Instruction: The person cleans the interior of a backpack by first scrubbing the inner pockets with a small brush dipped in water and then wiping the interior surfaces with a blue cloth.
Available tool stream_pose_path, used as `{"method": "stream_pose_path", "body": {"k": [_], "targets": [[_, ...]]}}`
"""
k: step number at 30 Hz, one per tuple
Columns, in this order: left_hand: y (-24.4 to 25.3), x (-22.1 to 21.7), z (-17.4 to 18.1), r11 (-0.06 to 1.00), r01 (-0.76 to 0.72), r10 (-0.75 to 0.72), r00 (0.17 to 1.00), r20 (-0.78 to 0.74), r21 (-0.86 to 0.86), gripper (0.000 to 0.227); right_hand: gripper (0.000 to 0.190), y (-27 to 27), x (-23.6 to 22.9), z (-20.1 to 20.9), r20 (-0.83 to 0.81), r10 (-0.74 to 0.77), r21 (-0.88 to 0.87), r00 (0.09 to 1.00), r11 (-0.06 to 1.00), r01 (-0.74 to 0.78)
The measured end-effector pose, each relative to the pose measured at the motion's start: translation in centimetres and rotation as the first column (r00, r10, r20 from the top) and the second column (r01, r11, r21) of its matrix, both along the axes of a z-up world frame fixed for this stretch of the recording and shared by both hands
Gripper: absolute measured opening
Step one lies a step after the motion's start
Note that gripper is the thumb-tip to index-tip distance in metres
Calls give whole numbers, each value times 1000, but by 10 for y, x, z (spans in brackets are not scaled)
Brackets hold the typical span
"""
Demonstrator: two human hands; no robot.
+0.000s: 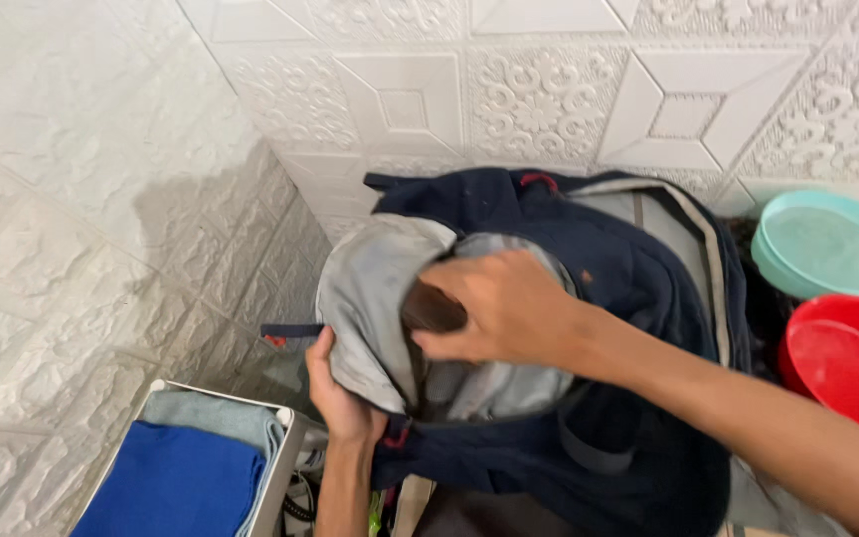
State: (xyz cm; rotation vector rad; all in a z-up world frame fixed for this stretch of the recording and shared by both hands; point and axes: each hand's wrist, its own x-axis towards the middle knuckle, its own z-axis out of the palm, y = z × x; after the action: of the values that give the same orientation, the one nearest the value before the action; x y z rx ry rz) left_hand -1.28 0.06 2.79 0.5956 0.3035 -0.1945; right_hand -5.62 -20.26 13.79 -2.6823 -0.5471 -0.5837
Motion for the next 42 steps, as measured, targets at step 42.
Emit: {"method": "stream_pose_path", "body": {"k": [42], "targets": [[-25, -44, 42, 929, 285, -292, 956, 2, -238, 44, 52, -7, -33, 1, 160, 172, 127, 972, 973, -193]]}}
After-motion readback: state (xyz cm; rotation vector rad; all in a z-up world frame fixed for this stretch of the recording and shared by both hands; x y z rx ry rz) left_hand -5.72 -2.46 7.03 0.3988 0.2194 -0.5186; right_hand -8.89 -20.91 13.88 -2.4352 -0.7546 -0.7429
